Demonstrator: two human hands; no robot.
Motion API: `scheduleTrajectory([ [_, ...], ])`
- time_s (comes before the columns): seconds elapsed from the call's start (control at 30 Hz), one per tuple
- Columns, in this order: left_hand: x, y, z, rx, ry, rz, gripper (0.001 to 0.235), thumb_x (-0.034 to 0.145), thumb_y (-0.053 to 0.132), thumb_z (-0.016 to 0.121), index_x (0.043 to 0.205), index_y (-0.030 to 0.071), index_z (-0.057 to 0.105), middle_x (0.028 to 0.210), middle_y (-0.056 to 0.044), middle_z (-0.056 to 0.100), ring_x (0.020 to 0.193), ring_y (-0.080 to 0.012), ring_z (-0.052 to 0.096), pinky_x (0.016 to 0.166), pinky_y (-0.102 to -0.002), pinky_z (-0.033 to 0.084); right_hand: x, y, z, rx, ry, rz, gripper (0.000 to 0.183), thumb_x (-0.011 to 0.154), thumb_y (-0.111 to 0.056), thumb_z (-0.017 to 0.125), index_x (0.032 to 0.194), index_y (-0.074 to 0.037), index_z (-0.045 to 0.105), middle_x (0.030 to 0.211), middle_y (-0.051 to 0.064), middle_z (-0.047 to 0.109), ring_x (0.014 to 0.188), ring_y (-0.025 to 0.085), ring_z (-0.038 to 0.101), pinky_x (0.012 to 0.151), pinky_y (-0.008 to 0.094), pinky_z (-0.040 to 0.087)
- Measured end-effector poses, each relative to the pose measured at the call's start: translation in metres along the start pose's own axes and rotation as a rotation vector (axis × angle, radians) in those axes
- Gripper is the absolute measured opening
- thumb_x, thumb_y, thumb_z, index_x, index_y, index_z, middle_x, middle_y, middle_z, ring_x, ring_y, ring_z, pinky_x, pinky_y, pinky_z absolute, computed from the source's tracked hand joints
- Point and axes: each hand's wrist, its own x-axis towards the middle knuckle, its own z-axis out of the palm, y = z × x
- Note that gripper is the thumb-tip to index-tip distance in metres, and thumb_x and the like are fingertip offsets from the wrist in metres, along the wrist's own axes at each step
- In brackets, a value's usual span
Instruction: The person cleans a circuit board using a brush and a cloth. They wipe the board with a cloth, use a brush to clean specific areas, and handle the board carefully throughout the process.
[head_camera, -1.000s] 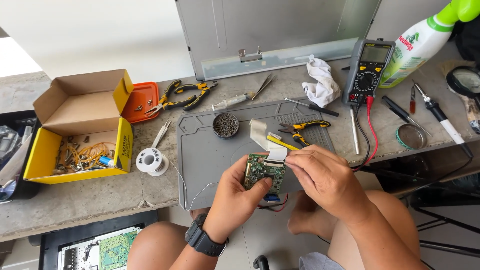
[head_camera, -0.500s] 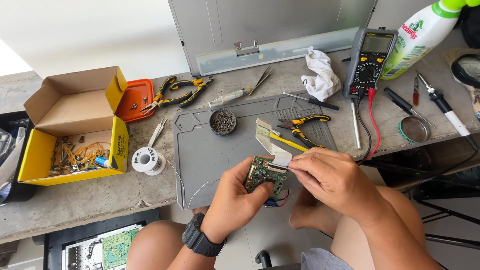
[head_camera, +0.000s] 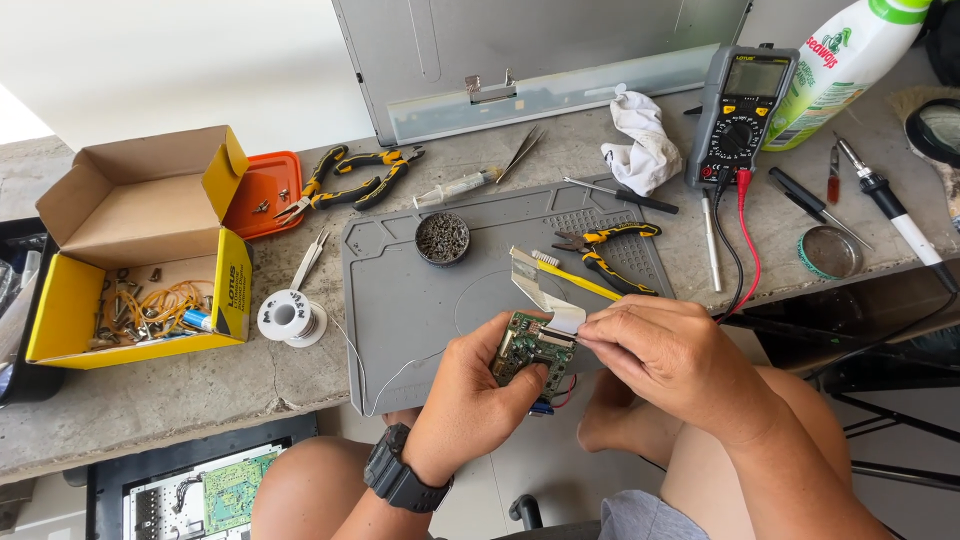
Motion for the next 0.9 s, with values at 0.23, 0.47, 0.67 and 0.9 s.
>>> scheduleTrajectory([
  [0.23, 0.002, 0.002, 0.000, -0.002, 0.001, -0.046, 0.041, 0.092, 0.008, 0.066, 0.129, 0.014, 0.081, 0.085, 0.005, 0.076, 0.071, -0.0092, 0.068, 0.069, -0.030, 0.066, -0.003, 0.002, 0.005, -0.012, 0.013, -0.005, 0.010, 0.104, 0.007, 0.077, 0.111, 0.000, 0.072, 0.101, 0.010, 0.082, 0.086, 0.029, 0.079, 0.088, 0.041, 0.070],
  [0.47, 0.001, 0.000, 0.002, -0.075, 0.003, -0.038, 0.036, 0.093, 0.006, 0.067, 0.125, 0.011, 0.082, 0.091, 0.005, 0.077, 0.076, -0.0098, 0.064, 0.071, -0.031, 0.062, -0.002, 0.002, 0.007, -0.074, 0.021, -0.027, 0.011, 0.103, 0.009, 0.076, 0.108, 0.000, 0.071, 0.100, 0.009, 0.079, 0.087, 0.029, 0.077, 0.088, 0.042, 0.068],
  [0.67, 0.003, -0.014, 0.004, -0.363, 0.001, -0.146, 0.022, 0.097, 0.006, 0.075, 0.119, 0.006, 0.078, 0.096, -0.001, 0.078, 0.082, -0.0131, 0.067, 0.072, -0.035, 0.061, 0.002, -0.004, 0.011, -0.048, 0.113, 0.052, 0.010, 0.106, 0.007, 0.075, 0.110, -0.002, 0.073, 0.096, 0.009, 0.076, 0.085, 0.025, 0.075, 0.085, 0.039, 0.062],
  [0.9, 0.008, -0.018, 0.009, -0.914, -0.028, -0.307, 0.026, 0.094, -0.004, 0.079, 0.118, 0.003, 0.075, 0.102, -0.009, 0.082, 0.082, -0.0200, 0.074, 0.069, -0.038, 0.061, -0.003, -0.009, 0.018, 0.064, 0.317, 0.175, 0.009, 0.106, 0.000, 0.078, 0.115, -0.002, 0.078, 0.106, 0.010, 0.087, 0.088, 0.018, 0.083, 0.087, 0.029, 0.067],
])
